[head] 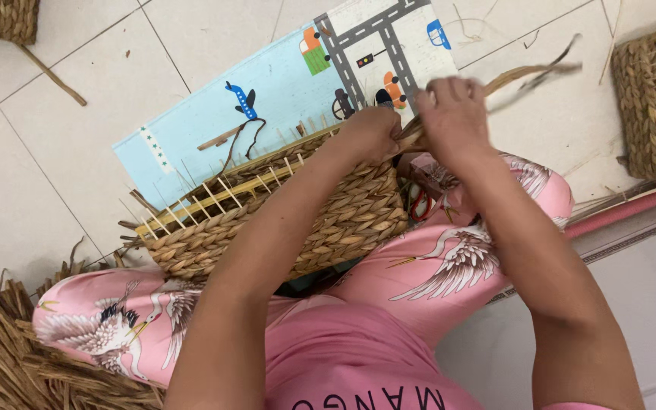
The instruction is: The person weaves a basket by hand, threading dried plant fibers through a frame of wooden sticks, pulling them tight, and tucking in the ends to build the walls.
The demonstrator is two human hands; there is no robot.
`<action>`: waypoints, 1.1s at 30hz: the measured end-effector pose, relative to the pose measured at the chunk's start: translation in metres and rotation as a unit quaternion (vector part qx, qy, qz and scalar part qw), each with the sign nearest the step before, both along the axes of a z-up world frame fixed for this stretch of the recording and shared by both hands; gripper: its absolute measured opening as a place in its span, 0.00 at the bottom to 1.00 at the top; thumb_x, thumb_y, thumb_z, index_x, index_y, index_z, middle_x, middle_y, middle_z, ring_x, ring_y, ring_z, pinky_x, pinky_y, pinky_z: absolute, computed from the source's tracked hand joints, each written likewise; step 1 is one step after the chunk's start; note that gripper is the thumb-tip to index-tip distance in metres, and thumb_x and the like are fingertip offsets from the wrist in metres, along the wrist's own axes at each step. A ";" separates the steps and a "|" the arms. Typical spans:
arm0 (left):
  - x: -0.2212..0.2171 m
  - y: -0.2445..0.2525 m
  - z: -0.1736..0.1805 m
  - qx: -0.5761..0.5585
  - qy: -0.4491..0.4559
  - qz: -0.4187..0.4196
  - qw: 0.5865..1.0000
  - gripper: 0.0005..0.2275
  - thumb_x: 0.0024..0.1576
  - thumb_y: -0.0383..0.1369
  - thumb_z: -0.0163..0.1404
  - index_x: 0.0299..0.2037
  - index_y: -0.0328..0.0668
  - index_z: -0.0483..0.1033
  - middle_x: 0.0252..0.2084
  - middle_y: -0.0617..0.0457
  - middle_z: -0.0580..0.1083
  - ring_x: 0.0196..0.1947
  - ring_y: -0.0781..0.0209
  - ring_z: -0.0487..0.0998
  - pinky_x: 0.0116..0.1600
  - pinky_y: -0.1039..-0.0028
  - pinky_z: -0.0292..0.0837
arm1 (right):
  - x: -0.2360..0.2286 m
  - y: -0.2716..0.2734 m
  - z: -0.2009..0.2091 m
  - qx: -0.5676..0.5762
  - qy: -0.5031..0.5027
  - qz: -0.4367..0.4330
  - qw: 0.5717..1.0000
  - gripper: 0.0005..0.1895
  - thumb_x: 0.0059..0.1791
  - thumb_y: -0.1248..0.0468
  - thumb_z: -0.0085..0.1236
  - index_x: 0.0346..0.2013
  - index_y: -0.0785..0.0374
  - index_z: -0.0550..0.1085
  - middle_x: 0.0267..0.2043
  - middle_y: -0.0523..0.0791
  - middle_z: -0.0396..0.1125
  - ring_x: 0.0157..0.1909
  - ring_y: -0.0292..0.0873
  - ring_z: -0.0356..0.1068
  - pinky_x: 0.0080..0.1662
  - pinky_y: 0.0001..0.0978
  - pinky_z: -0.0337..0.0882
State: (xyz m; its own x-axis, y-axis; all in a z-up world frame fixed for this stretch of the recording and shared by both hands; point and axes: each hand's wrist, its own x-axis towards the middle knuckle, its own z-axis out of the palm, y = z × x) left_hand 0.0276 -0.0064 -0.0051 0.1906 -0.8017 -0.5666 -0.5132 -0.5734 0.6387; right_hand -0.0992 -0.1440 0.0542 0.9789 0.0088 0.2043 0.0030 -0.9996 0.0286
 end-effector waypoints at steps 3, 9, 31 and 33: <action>-0.006 0.009 0.011 -0.046 -0.061 0.027 0.997 0.11 0.50 0.35 0.62 0.39 0.39 0.80 0.39 0.44 0.79 0.42 0.46 0.80 0.47 0.57 0.74 | -0.009 0.005 0.012 0.025 -0.075 0.056 0.995 0.16 0.40 0.56 0.64 0.37 0.57 0.72 0.39 0.44 0.68 0.42 0.45 0.69 0.47 0.37 0.63; 0.002 0.030 0.086 0.013 -0.090 0.047 0.995 0.07 0.58 0.35 0.52 0.42 0.43 0.74 0.37 0.47 0.77 0.39 0.51 0.80 0.45 0.57 0.75 | -0.034 0.035 0.039 0.092 -0.158 0.105 0.977 0.11 0.49 0.65 0.72 0.37 0.57 0.74 0.41 0.43 0.68 0.45 0.46 0.69 0.48 0.40 0.62; -0.051 0.328 0.280 -0.160 -0.159 0.267 0.937 0.07 0.50 0.29 0.50 0.37 0.36 0.71 0.28 0.40 0.74 0.29 0.42 0.78 0.38 0.56 0.72 | 0.024 0.162 0.133 0.308 -0.042 0.278 0.909 0.17 0.55 0.58 0.58 0.54 0.64 0.75 0.54 0.50 0.67 0.58 0.56 0.66 0.58 0.48 0.67; -0.054 0.343 0.280 -0.169 -0.214 0.294 0.916 0.08 0.51 0.28 0.51 0.37 0.34 0.71 0.30 0.38 0.74 0.31 0.39 0.76 0.37 0.56 0.71 | 0.053 0.158 0.115 0.223 0.013 0.157 0.962 0.18 0.58 0.53 0.59 0.52 0.66 0.76 0.54 0.53 0.65 0.58 0.54 0.64 0.60 0.49 0.64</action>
State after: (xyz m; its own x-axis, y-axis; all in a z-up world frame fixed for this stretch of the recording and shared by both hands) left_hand -0.0260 0.3366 0.2754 0.7920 -0.6055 -0.0783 -0.4241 -0.6378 0.6430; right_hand -0.0457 0.0138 0.1689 0.9471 0.2214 0.2325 0.3014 -0.8623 -0.4069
